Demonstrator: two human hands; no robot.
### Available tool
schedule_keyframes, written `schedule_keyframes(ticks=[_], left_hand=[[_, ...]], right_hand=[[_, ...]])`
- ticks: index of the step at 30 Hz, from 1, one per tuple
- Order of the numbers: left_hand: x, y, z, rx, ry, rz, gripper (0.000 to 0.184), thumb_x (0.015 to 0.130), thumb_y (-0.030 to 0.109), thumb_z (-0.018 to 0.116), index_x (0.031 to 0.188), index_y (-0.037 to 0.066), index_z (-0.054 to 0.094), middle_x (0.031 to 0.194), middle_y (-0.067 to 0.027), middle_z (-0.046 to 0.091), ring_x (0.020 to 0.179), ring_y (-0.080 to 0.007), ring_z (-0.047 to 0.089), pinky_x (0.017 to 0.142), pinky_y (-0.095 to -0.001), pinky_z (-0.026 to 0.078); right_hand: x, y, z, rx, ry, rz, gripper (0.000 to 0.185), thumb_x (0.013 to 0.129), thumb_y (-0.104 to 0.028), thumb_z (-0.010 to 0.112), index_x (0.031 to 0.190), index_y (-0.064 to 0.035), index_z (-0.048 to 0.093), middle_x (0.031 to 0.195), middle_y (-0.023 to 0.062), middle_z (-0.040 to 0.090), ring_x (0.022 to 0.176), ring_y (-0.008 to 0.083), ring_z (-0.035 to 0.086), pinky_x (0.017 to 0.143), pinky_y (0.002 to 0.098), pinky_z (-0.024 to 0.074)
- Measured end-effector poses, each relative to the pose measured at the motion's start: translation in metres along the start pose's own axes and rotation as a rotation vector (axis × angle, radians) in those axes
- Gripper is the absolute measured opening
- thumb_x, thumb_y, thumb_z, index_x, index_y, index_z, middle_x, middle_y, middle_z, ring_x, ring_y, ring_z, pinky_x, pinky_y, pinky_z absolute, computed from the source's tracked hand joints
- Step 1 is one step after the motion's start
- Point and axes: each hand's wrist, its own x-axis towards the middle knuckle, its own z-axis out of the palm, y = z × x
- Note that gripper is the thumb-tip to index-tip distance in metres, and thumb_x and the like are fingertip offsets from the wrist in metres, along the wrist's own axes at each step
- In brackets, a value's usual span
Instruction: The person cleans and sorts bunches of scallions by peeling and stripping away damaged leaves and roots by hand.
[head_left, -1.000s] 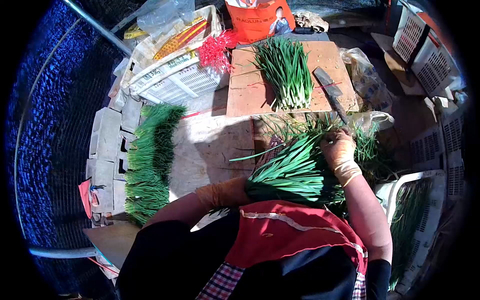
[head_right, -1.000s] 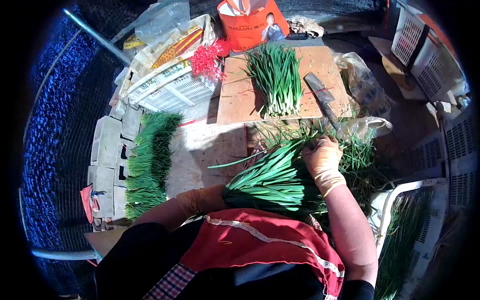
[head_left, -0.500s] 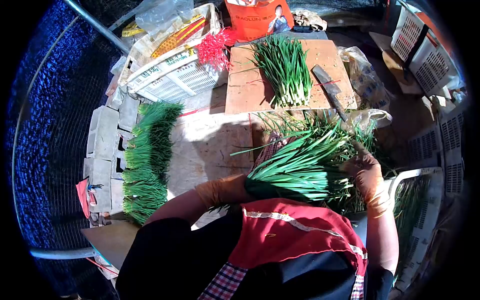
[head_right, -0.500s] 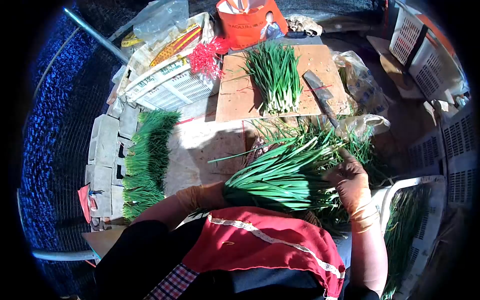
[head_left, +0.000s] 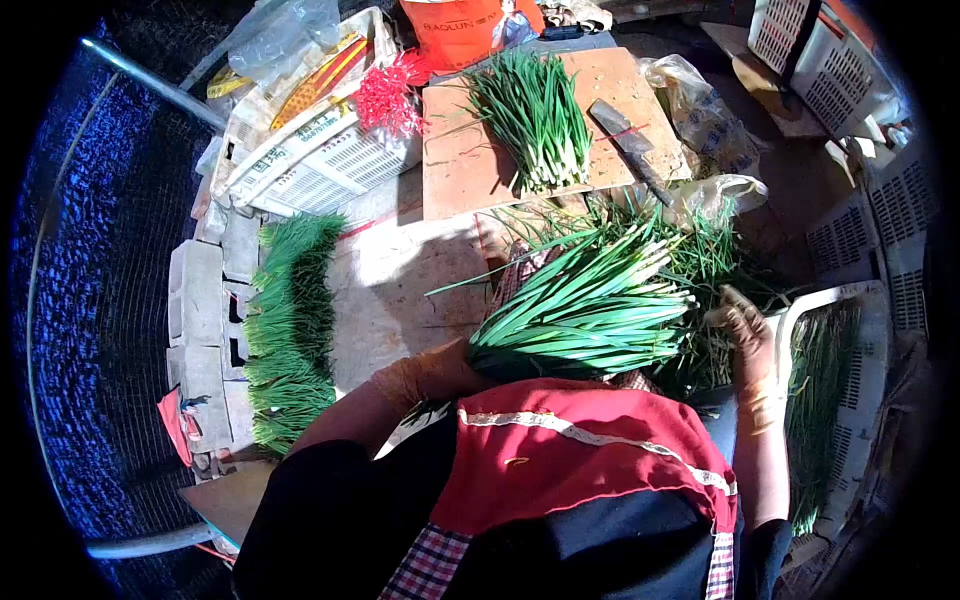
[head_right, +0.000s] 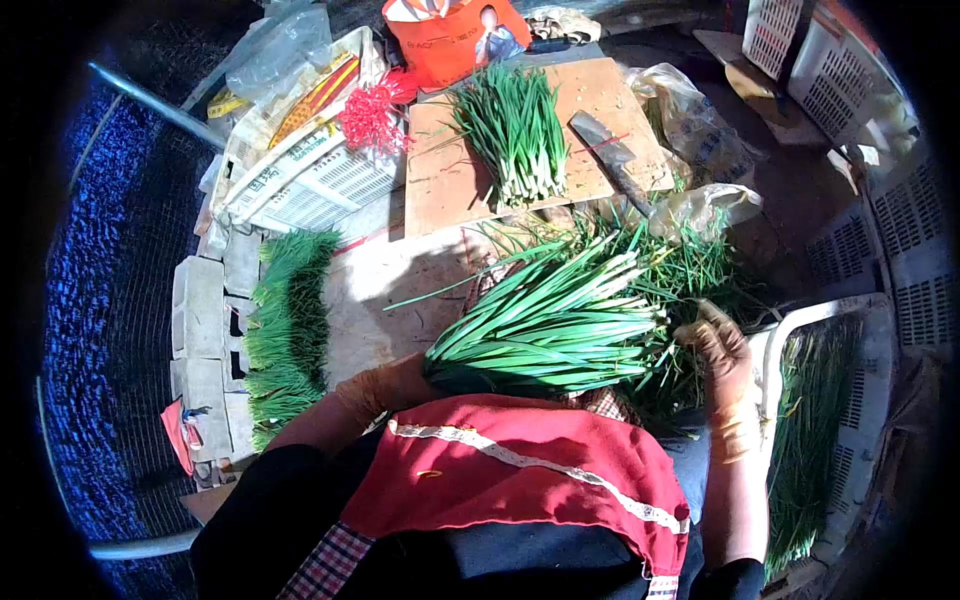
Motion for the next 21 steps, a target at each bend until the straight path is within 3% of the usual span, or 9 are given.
schedule_keyframes(ticks=[3,5,7,9,13,14,15,19,21], left_hand=[[0.001,-0.008,-0.001,-0.064,-0.041,-0.097,0.044,0.076,0.014,0.068,0.116,0.003,0.053,0.114,-0.0077,0.058,0.101,-0.0137,0.051,0.091,-0.0299,0.041],[0.003,0.005,0.001,0.147,-0.039,0.072,0.041,0.079,0.015,0.064,0.117,0.003,0.053,0.114,-0.0097,0.058,0.102,-0.0152,0.052,0.091,-0.0305,0.041],[0.005,0.01,0.004,0.122,-0.032,0.105,0.04,0.081,0.014,0.062,0.118,0.003,0.052,0.116,-0.0106,0.056,0.104,-0.0154,0.051,0.092,-0.0301,0.04],[0.002,0.014,0.008,0.088,-0.016,0.129,0.038,0.083,0.012,0.06,0.119,0.004,0.051,0.118,-0.0116,0.055,0.106,-0.0156,0.049,0.094,-0.0296,0.038],[-0.003,0.037,0.007,0.265,0.08,0.303,0.038,0.081,0.015,0.061,0.116,0.005,0.053,0.11,-0.0114,0.059,0.096,-0.0165,0.054,0.084,-0.0303,0.044],[-0.005,0.043,0.001,0.293,0.02,0.024,0.037,0.077,0.019,0.063,0.109,0.003,0.056,0.099,-0.0108,0.062,0.087,-0.0164,0.056,0.078,-0.0313,0.045],[-0.006,0.046,-0.003,0.316,-0.042,-0.254,0.037,0.074,0.023,0.066,0.102,0.001,0.06,0.089,-0.0102,0.065,0.079,-0.0162,0.057,0.071,-0.0324,0.046],[0.001,0.067,-0.004,0.291,0.077,-0.232,0.032,0.071,0.025,0.069,0.09,0.0,0.064,0.076,-0.0085,0.064,0.067,-0.0129,0.054,0.061,-0.0314,0.044],[0.01,0.102,-0.004,0.266,0.01,-0.523,0.023,0.074,0.02,0.065,0.087,0.001,0.063,0.072,-0.0072,0.062,0.062,-0.0116,0.054,0.058,-0.0289,0.044]], right_hand=[[-0.021,0.023,0.036,-0.342,0.096,-0.239,0.027,0.077,-0.02,0.067,0.095,-0.0004,0.064,0.094,0.0091,0.062,0.093,0.0193,0.057,0.08,0.0268,0.0434],[-0.017,0.021,0.05,-0.777,0.093,-0.178,0.023,0.068,-0.021,0.074,0.081,-0.0023,0.067,0.095,0.0102,0.059,0.094,0.0247,0.053,0.08,0.0315,0.0429],[-0.016,0.012,0.061,-1.102,0.055,-0.206,0.03,0.062,-0.013,0.074,0.088,-0.0006,0.065,0.095,0.0115,0.061,0.094,0.0255,0.052,0.085,0.0357,0.0422],[-0.007,0.039,0.061,-0.857,0.088,-0.206,0.015,0.063,-0.01,0.071,0.073,-0.001,0.066,0.105,0.0126,0.059,0.1,0.0257,0.05,0.086,0.0337,0.0416],[-0.004,0.058,0.055,-0.374,0.008,-0.276,0.021,0.072,0.007,0.062,0.092,0.004,0.059,0.13,0.0139,0.042,0.112,0.0202,0.044,0.085,0.0275,0.0427],[-0.009,0.038,0.053,-0.342,-0.058,-0.182,0.021,0.076,0.009,0.058,0.096,0.004,0.058,0.135,0.0123,0.036,0.109,0.0182,0.046,0.086,0.0251,0.0419],[-0.017,0.013,0.057,-0.081,-0.052,-0.153,0.009,0.073,0.006,0.064,0.078,-0.0004,0.062,0.129,0.0142,0.043,0.109,0.0207,0.047,0.091,0.0284,0.0393],[-0.029,-0.054,0.019,0.113,-0.024,0.075,0.016,0.074,0.005,0.063,0.09,0.004,0.06,0.124,0.0104,0.048,0.102,0.0167,0.052,0.087,0.0276,0.0429],[-0.013,-0.037,-0.011,-0.337,-0.002,-0.141,0.054,0.064,0.002,0.071,0.114,0.0005,0.049,0.127,0.0137,0.043,0.107,0.021,0.048,0.091,0.0307,0.041]])
